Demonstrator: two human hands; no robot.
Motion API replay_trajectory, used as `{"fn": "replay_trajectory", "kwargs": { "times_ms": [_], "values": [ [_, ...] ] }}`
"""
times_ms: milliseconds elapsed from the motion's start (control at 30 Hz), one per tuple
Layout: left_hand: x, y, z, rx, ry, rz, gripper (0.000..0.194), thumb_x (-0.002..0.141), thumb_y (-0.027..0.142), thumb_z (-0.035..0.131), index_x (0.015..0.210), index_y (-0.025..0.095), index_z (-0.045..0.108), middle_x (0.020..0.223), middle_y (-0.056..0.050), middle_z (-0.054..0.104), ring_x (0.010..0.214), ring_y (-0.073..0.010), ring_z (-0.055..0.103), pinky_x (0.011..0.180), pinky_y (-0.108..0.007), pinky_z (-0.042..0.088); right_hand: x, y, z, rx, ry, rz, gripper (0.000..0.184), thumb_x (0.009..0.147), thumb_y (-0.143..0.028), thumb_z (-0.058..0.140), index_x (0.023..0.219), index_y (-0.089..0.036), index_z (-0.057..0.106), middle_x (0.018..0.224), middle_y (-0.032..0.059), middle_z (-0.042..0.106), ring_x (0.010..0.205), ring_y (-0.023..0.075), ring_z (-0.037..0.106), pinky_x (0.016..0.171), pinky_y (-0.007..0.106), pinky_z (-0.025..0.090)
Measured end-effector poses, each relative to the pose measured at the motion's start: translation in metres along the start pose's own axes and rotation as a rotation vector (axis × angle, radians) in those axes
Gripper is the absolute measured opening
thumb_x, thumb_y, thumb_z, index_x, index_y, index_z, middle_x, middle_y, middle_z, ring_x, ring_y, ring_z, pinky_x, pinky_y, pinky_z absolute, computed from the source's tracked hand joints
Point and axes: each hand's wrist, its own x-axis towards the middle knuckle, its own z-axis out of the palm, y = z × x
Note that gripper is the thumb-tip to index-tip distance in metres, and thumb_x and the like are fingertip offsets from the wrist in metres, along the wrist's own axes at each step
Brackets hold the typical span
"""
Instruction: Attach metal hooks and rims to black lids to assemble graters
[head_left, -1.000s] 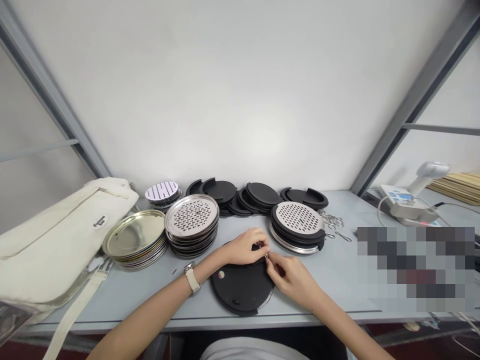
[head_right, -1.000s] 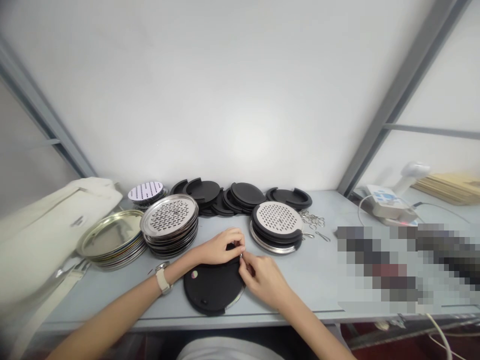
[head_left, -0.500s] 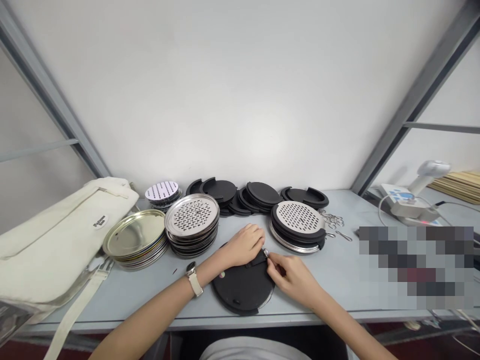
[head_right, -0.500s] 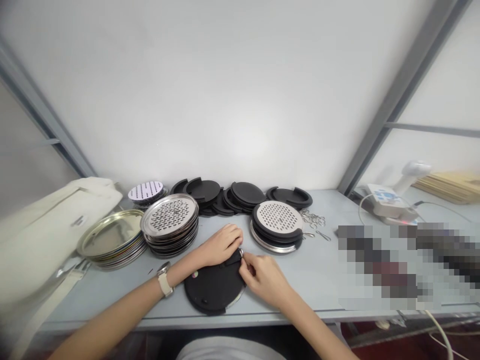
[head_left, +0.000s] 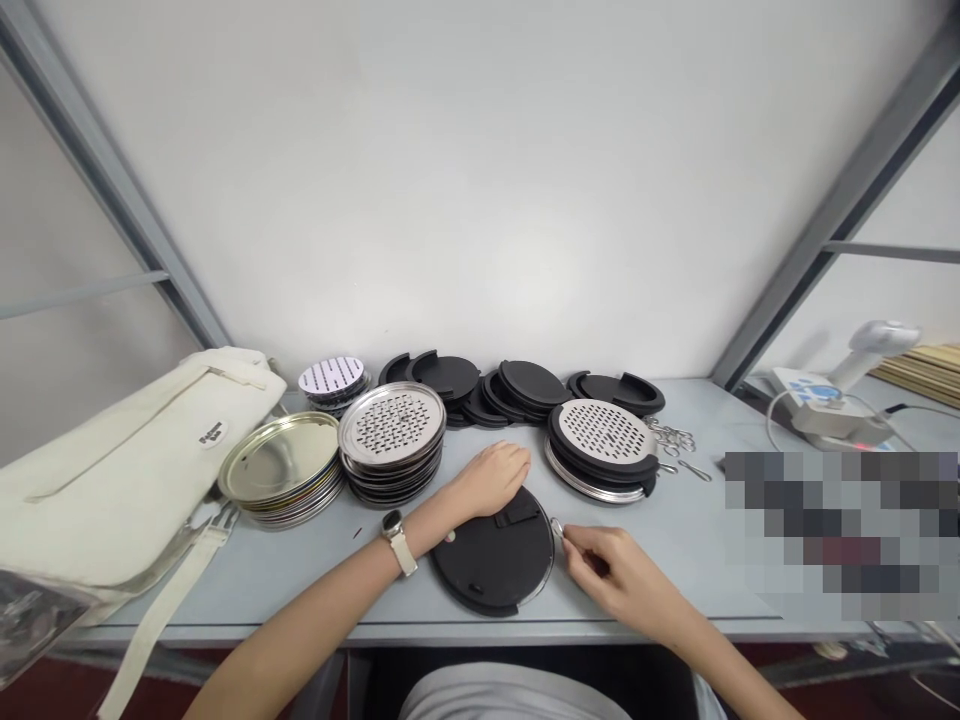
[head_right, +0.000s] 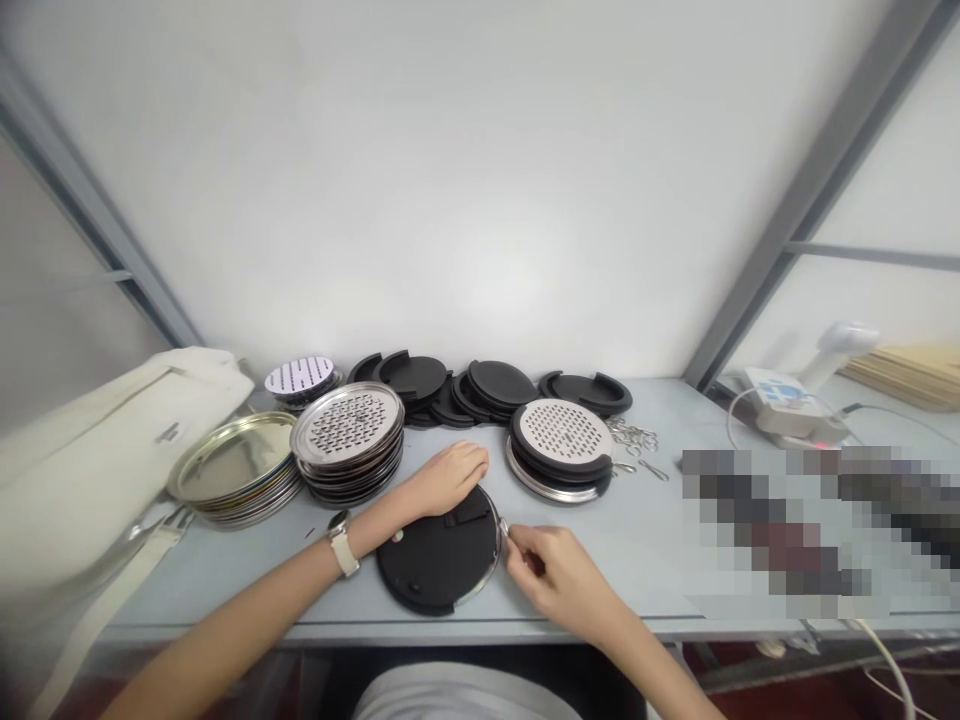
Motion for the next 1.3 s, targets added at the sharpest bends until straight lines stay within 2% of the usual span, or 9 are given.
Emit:
{"fn": "replay_trajectory", "kwargs": {
  "times_ms": [200, 367, 467, 767, 900, 1000, 1067, 1167, 1300],
  "values": [
    [0.0, -0.001, 0.001, 0.0, 0.027, -0.034, 0.022, 0.098, 0.017, 0.036, 0.081, 0.017, 0.05, 0.081, -0.005, 0.056, 0.081, -0.019, 0.053, 0.076, -0.031, 0.044, -0.005, 0.002, -0.003, 0.088, 0.05, 0.026, 0.031, 0.096, -0.03, 0.035, 0.067, -0.022, 0.029, 0.06, -0.0064, 0.027, 0.054, 0.0107, 0.028, 0.051, 0.024, 0.026],
    [-0.002, 0.003, 0.0, -0.001, 0.055, -0.06, 0.021, 0.096, 0.018, 0.039, 0.078, 0.018, 0.05, 0.08, -0.004, 0.055, 0.079, -0.0184, 0.053, 0.076, -0.031, 0.043, 0.002, 0.0, -0.006, 0.127, 0.066, 0.033, 0.024, 0.099, -0.034, 0.034, 0.085, -0.021, 0.048, 0.062, -0.0047, 0.044, 0.055, 0.012, 0.039, 0.055, 0.023, 0.034],
    [-0.003, 0.007, -0.003, 0.018, 0.099, -0.106, 0.019, 0.094, 0.017, 0.038, 0.08, 0.018, 0.051, 0.081, -0.005, 0.055, 0.081, -0.0203, 0.052, 0.079, -0.034, 0.041, 0.001, 0.001, -0.007, 0.146, 0.061, 0.042, 0.024, 0.099, -0.035, 0.034, 0.095, -0.02, 0.052, 0.064, -0.0031, 0.052, 0.057, 0.0131, 0.045, 0.057, 0.024, 0.037],
    [-0.003, 0.012, -0.01, 0.016, 0.172, -0.1, 0.018, 0.091, 0.016, 0.041, 0.078, 0.018, 0.052, 0.077, -0.004, 0.055, 0.077, -0.0194, 0.051, 0.077, -0.033, 0.04, 0.002, 0.0, -0.009, 0.164, 0.053, 0.037, 0.026, 0.099, -0.035, 0.035, 0.08, -0.021, 0.044, 0.06, -0.0061, 0.039, 0.054, 0.0115, 0.035, 0.053, 0.024, 0.03],
    [-0.007, 0.017, -0.026, -0.069, 0.153, -0.094, 0.019, 0.093, 0.017, 0.04, 0.079, 0.018, 0.052, 0.078, -0.003, 0.055, 0.077, -0.0184, 0.053, 0.077, -0.032, 0.042, 0.002, -0.002, -0.011, 0.155, 0.048, 0.023, 0.029, 0.1, -0.035, 0.034, 0.076, -0.021, 0.043, 0.064, -0.0054, 0.04, 0.057, 0.0112, 0.038, 0.056, 0.024, 0.032],
    [-0.021, 0.022, -0.041, -0.151, 0.083, -0.052, 0.017, 0.096, 0.02, 0.038, 0.09, 0.019, 0.054, 0.089, -0.004, 0.058, 0.086, -0.0185, 0.056, 0.082, -0.032, 0.045, 0.002, -0.001, -0.011, 0.14, 0.041, 0.021, 0.031, 0.1, -0.036, 0.034, 0.075, -0.021, 0.043, 0.064, -0.0052, 0.04, 0.057, 0.0114, 0.038, 0.057, 0.024, 0.033],
    [-0.035, 0.025, -0.047, -0.169, 0.053, -0.036, 0.016, 0.097, 0.025, 0.04, 0.106, 0.019, 0.053, 0.106, -0.007, 0.059, 0.1, -0.0205, 0.056, 0.092, -0.035, 0.044, 0.002, -0.001, -0.011, 0.139, 0.042, 0.022, 0.032, 0.1, -0.038, 0.035, 0.074, -0.021, 0.043, 0.064, -0.005, 0.041, 0.058, 0.0116, 0.039, 0.057, 0.024, 0.033],
    [-0.053, 0.026, -0.047, -0.162, -0.013, -0.008, 0.032, 0.098, 0.03, 0.042, 0.128, 0.02, 0.044, 0.126, -0.01, 0.054, 0.117, -0.0234, 0.051, 0.102, -0.04, 0.04, 0.005, 0.0, -0.009, 0.153, 0.07, 0.032, 0.033, 0.1, -0.039, 0.035, 0.074, -0.02, 0.045, 0.063, -0.0048, 0.042, 0.058, 0.0119, 0.04, 0.056, 0.024, 0.033],
    [-0.06, 0.024, -0.041, -0.188, -0.041, 0.001, 0.034, 0.099, 0.03, 0.039, 0.132, 0.022, 0.044, 0.13, -0.008, 0.055, 0.123, -0.0222, 0.048, 0.106, -0.039, 0.038, 0.01, 0.002, -0.008, 0.163, 0.096, 0.041, 0.029, 0.099, -0.039, 0.036, 0.08, -0.02, 0.048, 0.061, -0.0056, 0.042, 0.056, 0.0118, 0.039, 0.055, 0.024, 0.032]
  ]
}}
